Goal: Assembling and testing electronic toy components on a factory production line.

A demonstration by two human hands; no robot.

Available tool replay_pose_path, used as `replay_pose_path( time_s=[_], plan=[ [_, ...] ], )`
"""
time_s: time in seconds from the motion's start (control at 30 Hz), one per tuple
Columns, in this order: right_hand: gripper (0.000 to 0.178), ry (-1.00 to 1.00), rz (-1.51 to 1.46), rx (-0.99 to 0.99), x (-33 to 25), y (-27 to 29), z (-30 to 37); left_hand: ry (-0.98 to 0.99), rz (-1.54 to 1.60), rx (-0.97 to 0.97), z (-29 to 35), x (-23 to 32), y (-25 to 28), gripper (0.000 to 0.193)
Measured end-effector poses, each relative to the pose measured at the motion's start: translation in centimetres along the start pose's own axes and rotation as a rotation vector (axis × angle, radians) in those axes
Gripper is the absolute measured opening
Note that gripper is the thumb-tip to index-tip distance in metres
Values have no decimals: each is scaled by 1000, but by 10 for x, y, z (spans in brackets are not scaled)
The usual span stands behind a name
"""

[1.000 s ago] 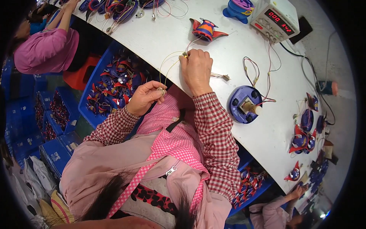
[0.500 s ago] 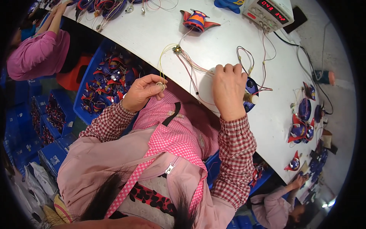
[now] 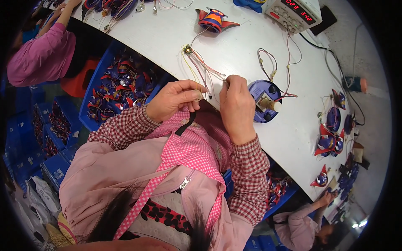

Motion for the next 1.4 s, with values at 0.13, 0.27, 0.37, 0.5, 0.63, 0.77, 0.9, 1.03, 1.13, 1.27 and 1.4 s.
replay_pose_path(
  time_s=[0.13,0.27,0.37,0.5,0.63,0.77,0.9,1.03,1.13,1.27,1.4],
  plan=[
    [19,37,-153,-2,-12,-6,15,22,62,-19,-5,-2,-8,22],
    [23,48,-257,-16,-20,-10,22,10,20,10,-8,-4,-5,21],
    [25,39,-308,-13,-24,-16,26,6,-21,29,-9,-4,-2,21],
    [24,-19,-416,13,-20,-21,32,20,-49,30,-8,-5,1,20],
    [21,-84,-545,54,-11,-24,40,54,-58,7,-8,-7,2,20],
    [18,-70,-574,73,-5,-24,43,67,-45,-4,-8,-9,2,21],
    [16,-47,-571,43,-5,-25,42,83,-25,13,-8,-15,4,21],
    [14,-46,-581,2,-5,-24,41,101,-23,12,-7,-17,6,22],
    [12,-25,-555,-33,-5,-23,39,105,-33,17,-7,-16,6,22],
    [14,-5,-555,-15,-5,-23,37,111,-54,25,-8,-15,6,22],
    [14,-15,-537,17,0,-22,41,96,-3,27,-9,-17,0,21]
  ],
)
Point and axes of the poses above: each hand's wrist, its own z-axis away from the middle knuckle, its own y-axis out of the back of the hand, x = y × z, the point moved 5 cm from there along -z, towards the middle knuckle, and after that the axes turned 13 degrees about -z, right-handed, at the moved point
